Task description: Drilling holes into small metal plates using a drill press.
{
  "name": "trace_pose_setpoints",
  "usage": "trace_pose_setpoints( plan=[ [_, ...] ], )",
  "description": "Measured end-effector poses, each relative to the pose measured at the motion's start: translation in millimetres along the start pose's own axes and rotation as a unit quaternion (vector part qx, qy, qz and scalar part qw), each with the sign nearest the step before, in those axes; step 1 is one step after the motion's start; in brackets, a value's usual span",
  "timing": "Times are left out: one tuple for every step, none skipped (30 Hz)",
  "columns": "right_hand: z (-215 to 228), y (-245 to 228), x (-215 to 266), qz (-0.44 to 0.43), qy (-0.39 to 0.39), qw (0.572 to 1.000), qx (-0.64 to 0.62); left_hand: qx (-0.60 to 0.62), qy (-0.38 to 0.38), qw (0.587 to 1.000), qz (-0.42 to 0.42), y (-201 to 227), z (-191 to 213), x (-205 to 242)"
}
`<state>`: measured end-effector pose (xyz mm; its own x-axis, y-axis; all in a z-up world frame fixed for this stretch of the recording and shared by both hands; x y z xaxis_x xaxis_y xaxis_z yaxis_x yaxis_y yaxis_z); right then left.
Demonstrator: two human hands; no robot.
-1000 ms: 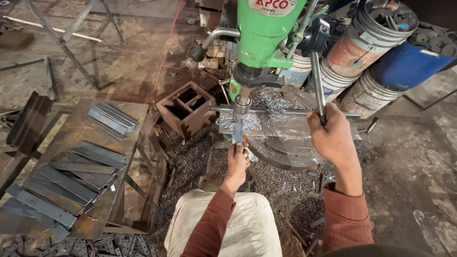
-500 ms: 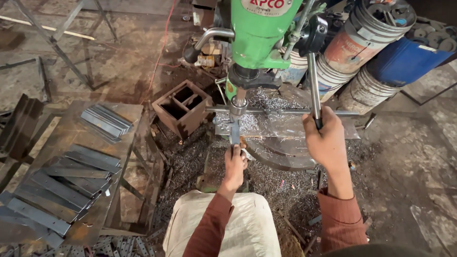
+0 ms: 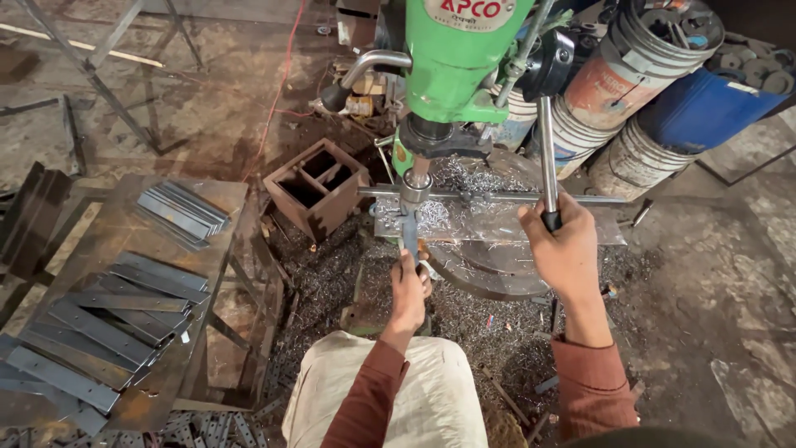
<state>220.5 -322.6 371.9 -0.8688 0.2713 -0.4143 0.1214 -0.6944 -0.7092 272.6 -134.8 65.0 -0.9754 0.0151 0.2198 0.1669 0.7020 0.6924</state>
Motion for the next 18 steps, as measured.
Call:
trace_pose_setpoints(
  plan=[
    [-0.8, 1.1, 0.6, 0.0, 0.0, 1.0, 0.0, 0.0, 0.0, 1.0, 0.0, -0.6, 0.9, -0.5],
    [-0.6, -0.6, 1.1, 0.014, 0.005, 1.0, -0.017, 0.0, -0.002, 1.0, 0.001, -1.7, 1.3, -1.0],
    [-0.5, -2.5, 1.3, 0.028, 0.01, 0.999, -0.034, 0.0, -0.004, 1.0, 0.002, -2.3, 1.6, -1.9],
    [-1.6, -1.7, 1.4, 0.029, 0.01, 0.999, -0.035, 0.0, -0.005, 1.0, 0.001, -2.1, 2.0, -2.0],
    [-3.4, 2.6, 1.2, 0.011, 0.008, 0.998, -0.057, 0.001, -0.005, 1.0, 0.006, -2.9, 2.4, -2.0],
    [-5.5, 6.8, 1.2, -0.007, 0.005, 0.997, -0.078, 0.001, -0.005, 1.0, 0.01, -3.6, 3.0, -2.1],
    [-6.0, 7.9, 1.1, -0.007, 0.005, 0.997, -0.079, 0.001, -0.004, 1.0, 0.009, -3.6, 3.4, -2.2],
    [-6.5, 9.6, 1.1, -0.009, 0.005, 0.996, -0.085, 0.002, -0.002, 1.0, 0.017, -5.3, 4.2, -2.2],
    [-7.0, 11.3, 1.1, -0.011, 0.005, 0.996, -0.091, 0.002, 0.001, 1.0, 0.024, -7.1, 5.3, -1.9],
    [-7.5, 12.2, 1.1, -0.01, 0.004, 0.996, -0.091, 0.002, 0.002, 1.0, 0.023, -6.3, 5.2, -1.4],
    [-7.7, 12.0, 1.1, -0.002, 0.005, 0.996, -0.085, 0.001, 0.002, 1.0, 0.027, -6.6, 5.0, -1.1],
    [-7.8, 11.8, 1.1, 0.005, 0.005, 0.997, -0.08, 0.001, 0.002, 1.0, 0.03, -6.9, 4.9, -0.6],
    [-8.5, 11.2, 1.1, 0.006, 0.004, 0.997, -0.08, 0.001, 0.003, 1.0, 0.029, -5.4, 4.0, 0.8],
    [-9.3, 12.7, 1.1, -0.004, 0.001, 0.996, -0.091, -0.003, 0.003, 1.0, 0.028, -3.8, 2.8, 2.4],
    [-10.7, 13.8, 1.0, -0.014, 0.0, 0.995, -0.102, -0.007, 0.003, 1.0, 0.027, -1.3, 1.8, 3.4],
    [-11.1, 14.8, 1.6, -0.013, -0.001, 0.994, -0.104, -0.007, 0.004, 1.0, 0.025, -2.3, 3.2, 3.5],
    [-11.1, 16.0, 0.9, -0.013, 0.0, 0.995, -0.103, -0.009, 0.003, 1.0, 0.025, -3.0, 3.6, 2.2],
    [-10.8, 17.0, 0.4, -0.013, 0.002, 0.995, -0.103, -0.011, 0.002, 1.0, 0.025, -3.6, 3.8, 1.1]
  ],
)
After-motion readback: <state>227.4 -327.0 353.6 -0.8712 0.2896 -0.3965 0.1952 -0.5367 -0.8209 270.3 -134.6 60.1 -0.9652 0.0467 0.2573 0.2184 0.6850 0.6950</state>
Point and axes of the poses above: each hand's wrist, its own x-axis away from the middle knuckle, its own z-axis out of the back of the hand, y = z × x, the point moved 10 cm from there along -x, towards the middle knuckle, and after that the axes turned 2 degrees about y, right-handed, at the moved point
